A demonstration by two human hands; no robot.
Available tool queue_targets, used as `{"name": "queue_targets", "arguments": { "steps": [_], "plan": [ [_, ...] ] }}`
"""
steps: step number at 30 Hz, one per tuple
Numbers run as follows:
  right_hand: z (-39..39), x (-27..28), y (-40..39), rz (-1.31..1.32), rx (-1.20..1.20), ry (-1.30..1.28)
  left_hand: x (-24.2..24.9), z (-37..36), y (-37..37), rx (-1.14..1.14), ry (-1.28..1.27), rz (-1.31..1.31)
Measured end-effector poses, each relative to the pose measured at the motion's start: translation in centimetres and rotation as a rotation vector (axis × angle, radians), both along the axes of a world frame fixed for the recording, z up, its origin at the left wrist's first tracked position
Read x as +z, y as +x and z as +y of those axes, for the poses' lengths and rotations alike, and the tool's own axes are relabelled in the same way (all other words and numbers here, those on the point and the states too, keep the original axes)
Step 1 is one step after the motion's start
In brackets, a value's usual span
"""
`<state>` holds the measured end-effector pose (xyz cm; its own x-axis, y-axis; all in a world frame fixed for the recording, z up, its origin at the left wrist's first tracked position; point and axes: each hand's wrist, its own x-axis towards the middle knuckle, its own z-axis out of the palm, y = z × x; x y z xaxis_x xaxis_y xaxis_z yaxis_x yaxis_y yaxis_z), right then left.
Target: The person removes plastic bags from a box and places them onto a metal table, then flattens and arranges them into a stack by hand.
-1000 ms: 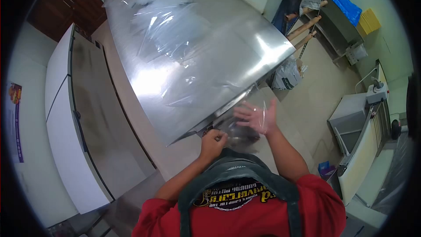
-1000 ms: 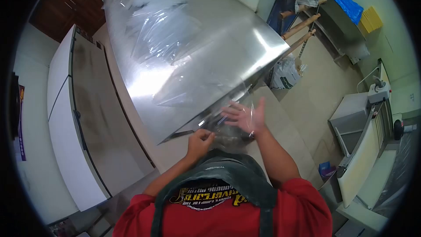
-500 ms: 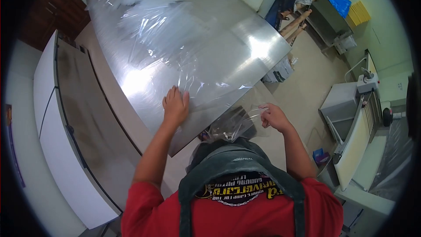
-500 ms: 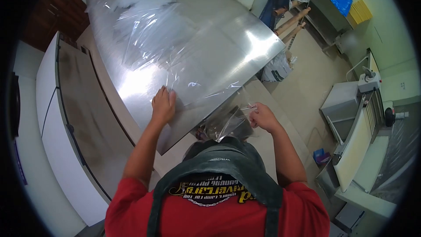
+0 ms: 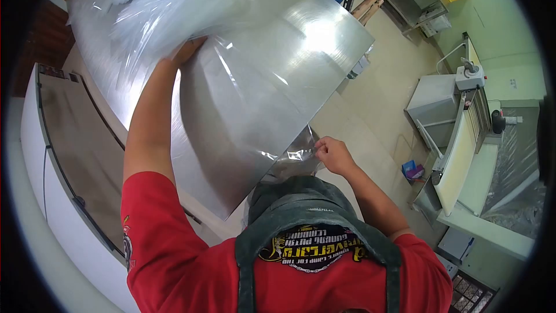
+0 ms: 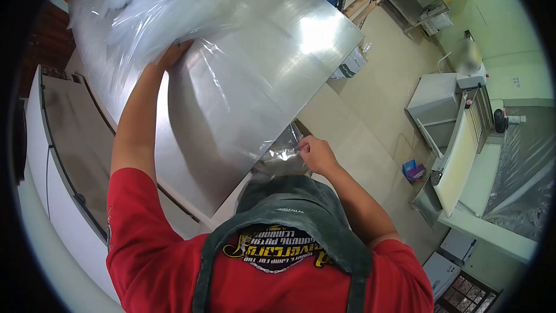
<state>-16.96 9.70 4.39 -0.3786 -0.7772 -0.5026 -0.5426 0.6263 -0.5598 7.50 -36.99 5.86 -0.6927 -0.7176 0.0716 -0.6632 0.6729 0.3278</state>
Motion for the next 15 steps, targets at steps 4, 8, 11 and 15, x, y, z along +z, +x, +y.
{"name": "queue_targets", "arguments": {
  "steps": [4, 8, 11, 15],
  "plan": [
    [-1.6, 1.3, 0.6, -0.295, -0.111, -0.167, 3.0, 2.0, -2.2, 0.149, 0.264, -0.273],
    [-3.5, 2.4, -0.2, -0.433, -0.086, -0.215, 10.4, 16.4, -2.5, -0.025, 0.356, -0.171],
    [-4.8, 2.0, -1.1, -0.515, -0.112, -0.230, 4.2, 26.4, -1.8, 0.217, 0.367, -0.039],
    [-6.8, 3.3, -1.7, -0.290, 0.029, -0.186, -0.8, 31.5, -4.6, 0.345, 0.308, -0.344]
  ]
}}
